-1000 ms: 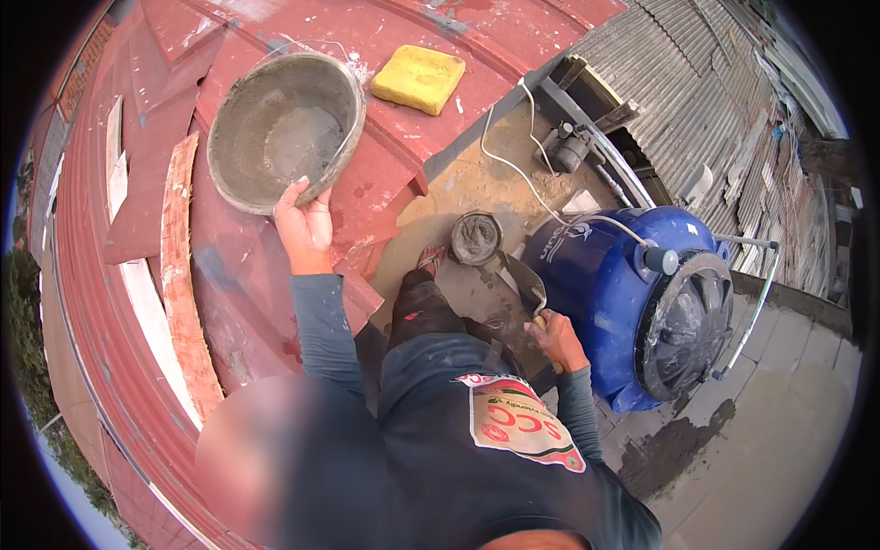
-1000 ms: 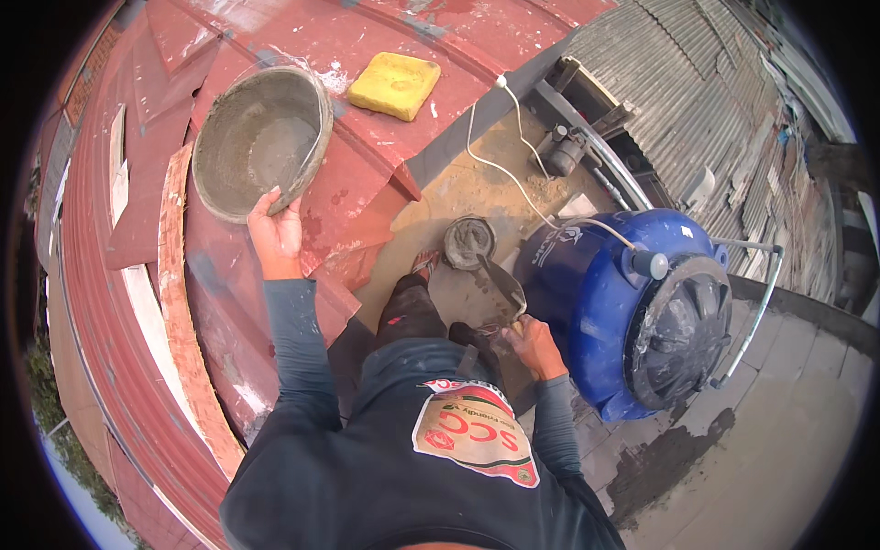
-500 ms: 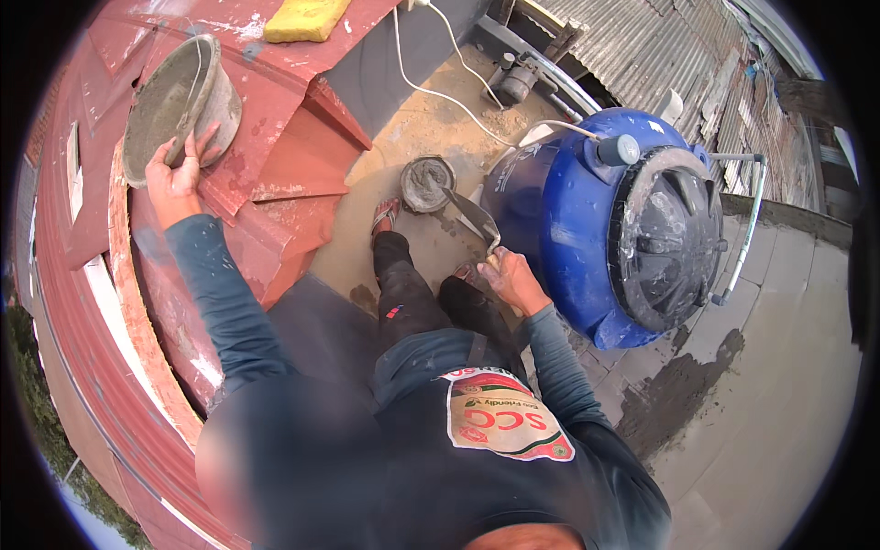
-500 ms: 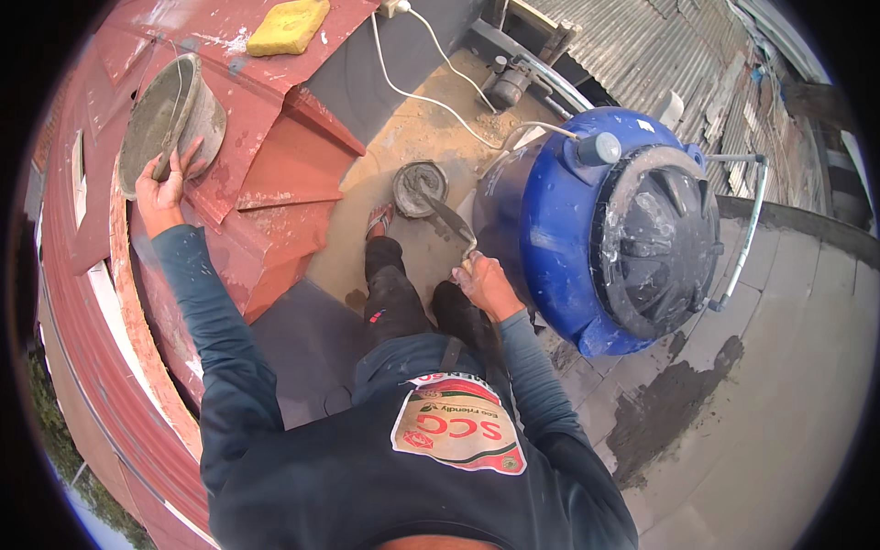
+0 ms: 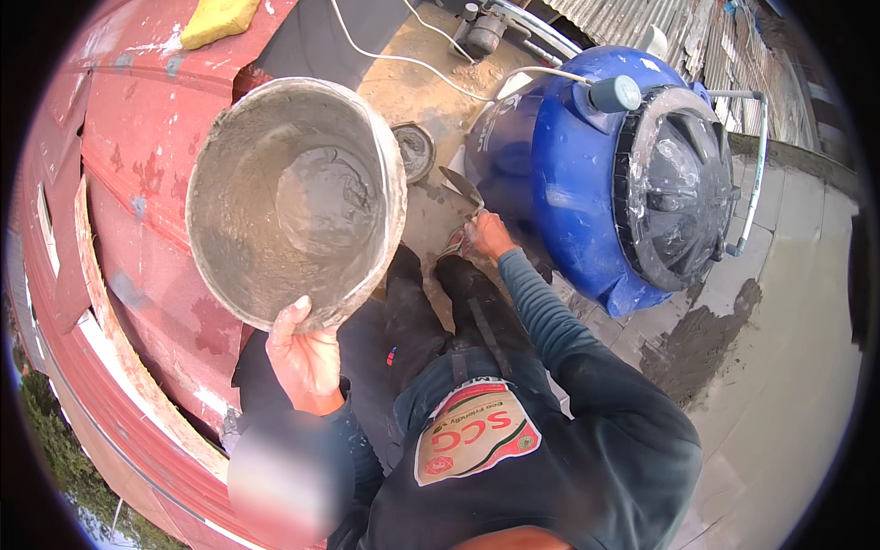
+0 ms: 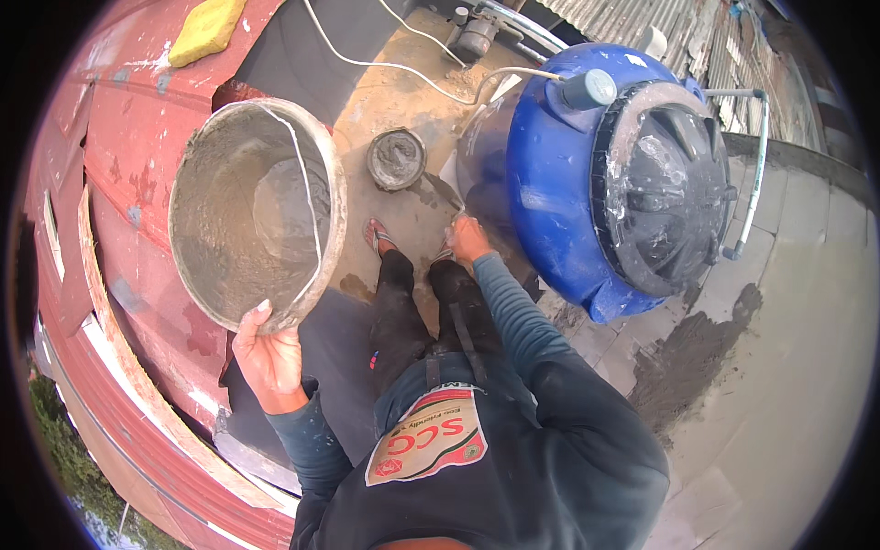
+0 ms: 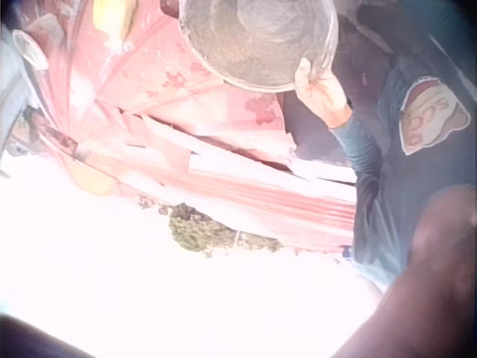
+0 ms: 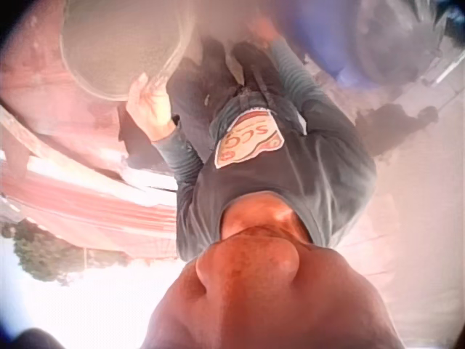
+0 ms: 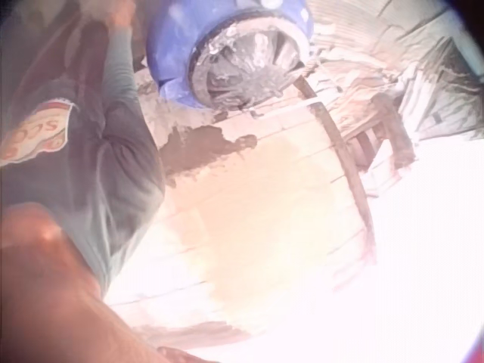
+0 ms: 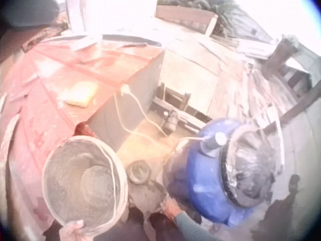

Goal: The person applies mortar to a concrete block wall using a trowel, spreading the mixture across the surface and edges, then refills the trowel from a bucket of cement.

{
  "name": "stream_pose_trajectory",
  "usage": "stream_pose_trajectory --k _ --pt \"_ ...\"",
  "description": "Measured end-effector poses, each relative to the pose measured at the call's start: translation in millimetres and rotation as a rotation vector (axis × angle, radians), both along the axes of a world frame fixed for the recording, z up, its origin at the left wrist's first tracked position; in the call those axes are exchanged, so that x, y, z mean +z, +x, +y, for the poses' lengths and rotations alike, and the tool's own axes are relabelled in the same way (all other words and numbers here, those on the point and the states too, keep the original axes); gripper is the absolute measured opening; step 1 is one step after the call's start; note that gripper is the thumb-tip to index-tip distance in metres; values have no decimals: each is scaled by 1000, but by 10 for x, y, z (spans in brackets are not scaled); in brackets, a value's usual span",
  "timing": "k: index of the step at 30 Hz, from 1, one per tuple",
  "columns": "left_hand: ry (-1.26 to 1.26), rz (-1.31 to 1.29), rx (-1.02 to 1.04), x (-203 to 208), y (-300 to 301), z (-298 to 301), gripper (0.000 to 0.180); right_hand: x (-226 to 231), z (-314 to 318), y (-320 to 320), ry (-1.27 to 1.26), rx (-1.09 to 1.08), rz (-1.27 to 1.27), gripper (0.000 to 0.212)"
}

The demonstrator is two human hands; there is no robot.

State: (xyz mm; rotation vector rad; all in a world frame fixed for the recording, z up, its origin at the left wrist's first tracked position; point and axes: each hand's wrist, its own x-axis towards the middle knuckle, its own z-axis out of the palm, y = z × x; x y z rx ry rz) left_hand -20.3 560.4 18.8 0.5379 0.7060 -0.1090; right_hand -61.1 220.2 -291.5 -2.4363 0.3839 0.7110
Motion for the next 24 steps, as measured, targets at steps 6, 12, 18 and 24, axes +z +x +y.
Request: stream_pose_trajectory --k 6,12,18,24 --pt "2 248 -102 -1647 -383 -440 63 -1344 57 479 -232 16 35 30" --pt "266 360 -143 -3349 -638 -407 72 -3044 221 1195 -416 135 -155 25" --pt "445 445 -98 -4547 -733 -184 74 -4186 582 1590 -225 192 -134 28" --pt "454 468 -167 -5338 -716 -48 71 -5455 460 1081 160 -77 24 42"
